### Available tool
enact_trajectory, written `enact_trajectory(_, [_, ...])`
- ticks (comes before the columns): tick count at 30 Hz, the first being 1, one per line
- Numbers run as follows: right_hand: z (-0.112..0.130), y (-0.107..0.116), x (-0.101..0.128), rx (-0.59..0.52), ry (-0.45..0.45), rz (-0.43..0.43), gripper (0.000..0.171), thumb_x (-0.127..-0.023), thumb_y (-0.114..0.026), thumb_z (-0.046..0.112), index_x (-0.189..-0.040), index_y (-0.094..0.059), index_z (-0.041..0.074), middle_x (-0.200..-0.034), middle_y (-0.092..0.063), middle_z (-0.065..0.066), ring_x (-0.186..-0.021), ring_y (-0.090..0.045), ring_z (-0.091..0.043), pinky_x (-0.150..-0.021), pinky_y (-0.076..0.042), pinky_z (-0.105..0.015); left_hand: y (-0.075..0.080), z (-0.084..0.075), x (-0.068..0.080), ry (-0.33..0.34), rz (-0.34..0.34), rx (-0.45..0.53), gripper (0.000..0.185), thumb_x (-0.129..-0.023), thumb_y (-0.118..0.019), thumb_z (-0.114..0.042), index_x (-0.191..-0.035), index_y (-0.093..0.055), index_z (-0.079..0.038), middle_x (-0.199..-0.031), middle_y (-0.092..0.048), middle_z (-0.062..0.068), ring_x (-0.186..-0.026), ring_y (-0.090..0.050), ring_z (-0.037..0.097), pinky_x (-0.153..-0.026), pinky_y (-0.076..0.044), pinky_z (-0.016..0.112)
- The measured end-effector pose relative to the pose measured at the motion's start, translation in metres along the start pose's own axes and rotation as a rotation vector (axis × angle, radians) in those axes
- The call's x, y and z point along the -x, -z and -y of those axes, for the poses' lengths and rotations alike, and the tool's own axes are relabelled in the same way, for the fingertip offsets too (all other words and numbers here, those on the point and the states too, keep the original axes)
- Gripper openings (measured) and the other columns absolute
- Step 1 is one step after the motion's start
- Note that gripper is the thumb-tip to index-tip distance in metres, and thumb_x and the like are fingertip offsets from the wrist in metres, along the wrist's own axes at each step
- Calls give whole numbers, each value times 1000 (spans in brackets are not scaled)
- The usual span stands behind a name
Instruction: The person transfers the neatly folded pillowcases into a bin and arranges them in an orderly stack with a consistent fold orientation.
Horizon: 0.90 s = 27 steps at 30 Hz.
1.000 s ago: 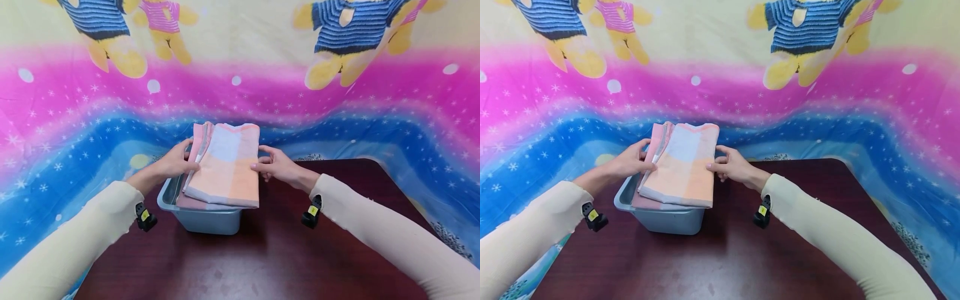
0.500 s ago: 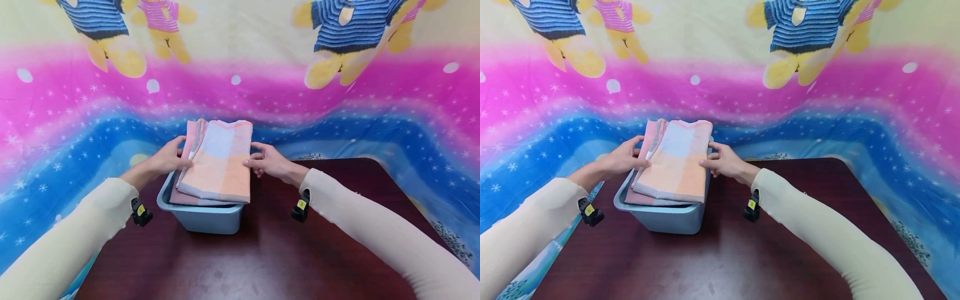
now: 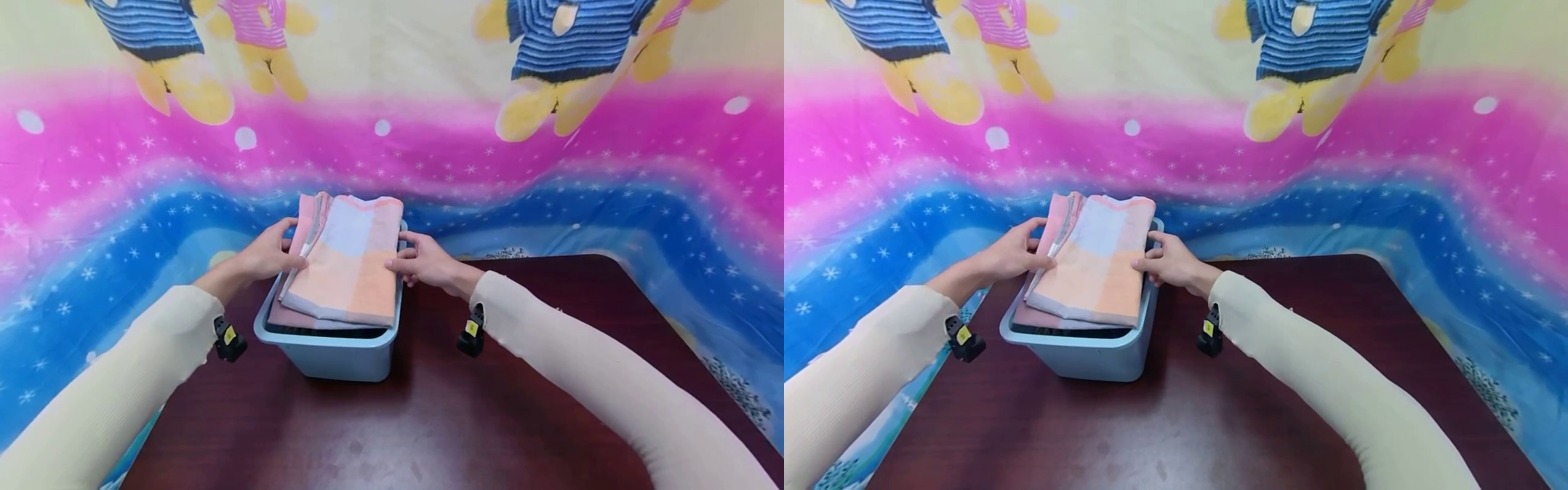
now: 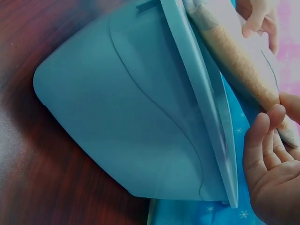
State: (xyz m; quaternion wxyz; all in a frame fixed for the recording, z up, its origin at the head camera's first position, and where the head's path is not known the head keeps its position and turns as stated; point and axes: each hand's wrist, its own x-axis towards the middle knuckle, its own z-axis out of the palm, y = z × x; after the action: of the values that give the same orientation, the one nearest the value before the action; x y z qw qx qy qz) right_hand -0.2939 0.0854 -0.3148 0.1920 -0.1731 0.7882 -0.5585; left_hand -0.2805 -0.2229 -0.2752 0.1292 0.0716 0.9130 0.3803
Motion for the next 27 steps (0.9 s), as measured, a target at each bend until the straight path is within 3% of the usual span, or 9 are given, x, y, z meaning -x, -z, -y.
enact_trajectory(13, [-4,-9,-18,106,-39,-19,82,-98,-67,22,-162,-16,9,-112,-70,-13,-69,-52,-21,-70,-52,-31,-1,10,-8,14,-2,-39,90,-97,-63,-10,-162,-1,-8,-155,-40,32,-137,-50,45,-106,-48,58])
enact_trajectory(23, [-4,-14,-20,210,-57,-21,80,-94,-72,18,-158,-25,4,-102,-71,-13,-56,-43,-16,-55,-42,-26,-9,15,-12,5,19,-91,90,-93,-68,-12,-161,-9,-6,-148,-49,31,-127,-59,45,-102,-51,58])
enact_trajectory(27, [-6,-17,-22,307,-53,-26,82,-92,-75,17,-157,-28,1,-108,-74,-16,-68,-57,-11,-65,-47,-24,-14,18,-11,18,21,-122,89,-94,-68,-13,-160,-10,-4,-143,-52,33,-123,-61,44,-100,-52,57])
